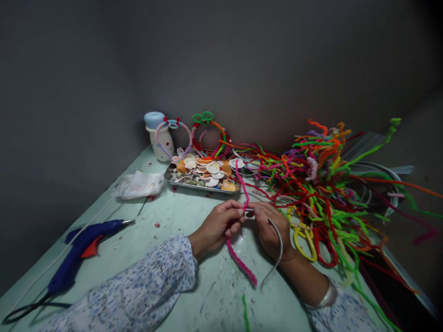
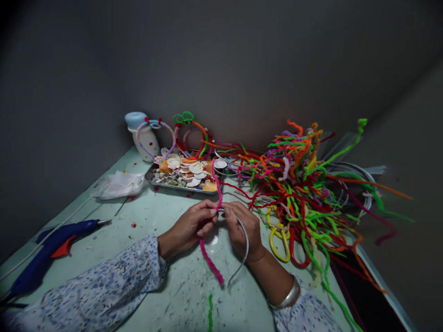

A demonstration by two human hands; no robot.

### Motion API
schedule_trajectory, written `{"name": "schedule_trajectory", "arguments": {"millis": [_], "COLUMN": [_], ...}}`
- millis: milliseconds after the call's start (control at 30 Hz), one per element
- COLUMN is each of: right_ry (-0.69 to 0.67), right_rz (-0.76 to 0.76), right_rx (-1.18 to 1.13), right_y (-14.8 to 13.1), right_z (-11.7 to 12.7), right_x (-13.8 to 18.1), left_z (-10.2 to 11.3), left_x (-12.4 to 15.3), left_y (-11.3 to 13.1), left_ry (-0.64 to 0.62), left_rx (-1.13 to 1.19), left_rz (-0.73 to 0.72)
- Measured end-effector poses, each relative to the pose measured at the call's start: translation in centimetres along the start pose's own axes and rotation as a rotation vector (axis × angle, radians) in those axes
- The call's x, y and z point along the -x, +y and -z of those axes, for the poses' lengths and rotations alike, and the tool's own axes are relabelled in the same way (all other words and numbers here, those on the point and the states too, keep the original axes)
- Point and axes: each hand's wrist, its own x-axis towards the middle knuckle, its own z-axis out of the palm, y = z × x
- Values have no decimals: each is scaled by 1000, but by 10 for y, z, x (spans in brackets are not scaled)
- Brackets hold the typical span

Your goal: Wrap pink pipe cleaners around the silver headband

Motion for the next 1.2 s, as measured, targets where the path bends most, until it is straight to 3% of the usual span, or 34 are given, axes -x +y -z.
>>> {"name": "schedule_trajectory", "arguments": {"millis": [333, 1200], "right_ry": [19, -32], "right_rz": [-115, -121], "right_rx": [9, 50], "right_y": [3, 5], "right_z": [1, -3], "right_x": [-2, -1], "left_z": [0, -1], "left_x": [1, 0], "left_y": [-1, -4], "left_ry": [55, 152], "left_rx": [-56, -220], "left_rz": [-8, -56]}}
